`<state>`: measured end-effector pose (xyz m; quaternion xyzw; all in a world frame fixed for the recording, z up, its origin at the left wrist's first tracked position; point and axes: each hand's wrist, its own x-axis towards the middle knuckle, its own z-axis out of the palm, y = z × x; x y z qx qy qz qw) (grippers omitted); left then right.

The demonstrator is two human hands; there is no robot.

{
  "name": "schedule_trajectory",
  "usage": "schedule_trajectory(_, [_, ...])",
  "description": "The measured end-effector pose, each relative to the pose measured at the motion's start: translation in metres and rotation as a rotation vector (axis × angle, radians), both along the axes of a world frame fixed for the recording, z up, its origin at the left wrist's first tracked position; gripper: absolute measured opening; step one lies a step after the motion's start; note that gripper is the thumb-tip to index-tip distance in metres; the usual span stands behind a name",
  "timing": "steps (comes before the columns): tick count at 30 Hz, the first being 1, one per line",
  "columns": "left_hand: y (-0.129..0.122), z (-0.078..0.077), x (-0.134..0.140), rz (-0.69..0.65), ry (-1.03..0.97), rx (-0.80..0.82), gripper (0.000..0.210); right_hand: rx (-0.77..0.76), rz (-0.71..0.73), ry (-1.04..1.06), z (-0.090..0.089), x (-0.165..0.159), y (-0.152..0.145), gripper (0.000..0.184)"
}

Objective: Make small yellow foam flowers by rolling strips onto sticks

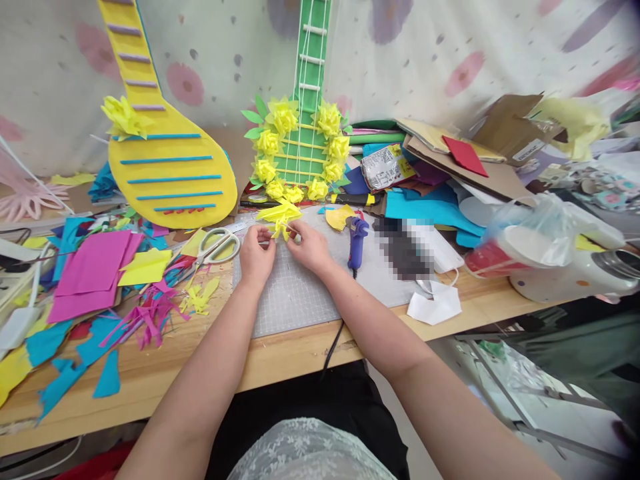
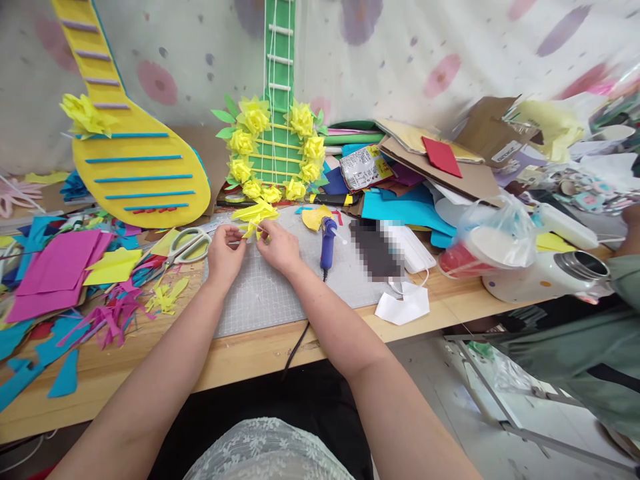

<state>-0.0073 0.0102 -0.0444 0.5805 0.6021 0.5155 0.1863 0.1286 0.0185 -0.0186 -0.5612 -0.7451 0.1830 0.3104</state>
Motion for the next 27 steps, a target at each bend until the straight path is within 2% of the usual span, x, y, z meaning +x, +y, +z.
schedule_trajectory(5, [0.0007,-0.0014,0.0012,-0.039,-0.008,-0.018,0.022,-0.015,0.050,-0.022,-0.0030,-0.0002,0.0019,0.030])
schedule_trajectory(10, [0.0003,0.0009,0.0015,-0.087,0.001,-0.043,0.020,-0.012,0.046,-0.030,-0.0039,-0.0004,0.0031,0.028])
schedule_trajectory(18, [-0.0017,0.0040,0.0032,-0.101,0.025,-0.051,0.029,-0.007,0.010,-0.020,-0.0078,-0.0018,0.0048,0.026])
schedule_trajectory(27, [-0.0018,0.0050,0.0036,-0.038,0.049,-0.023,0.017,0.001,0.029,0.009,-0.0079,-0.0015,0.0061,0.024])
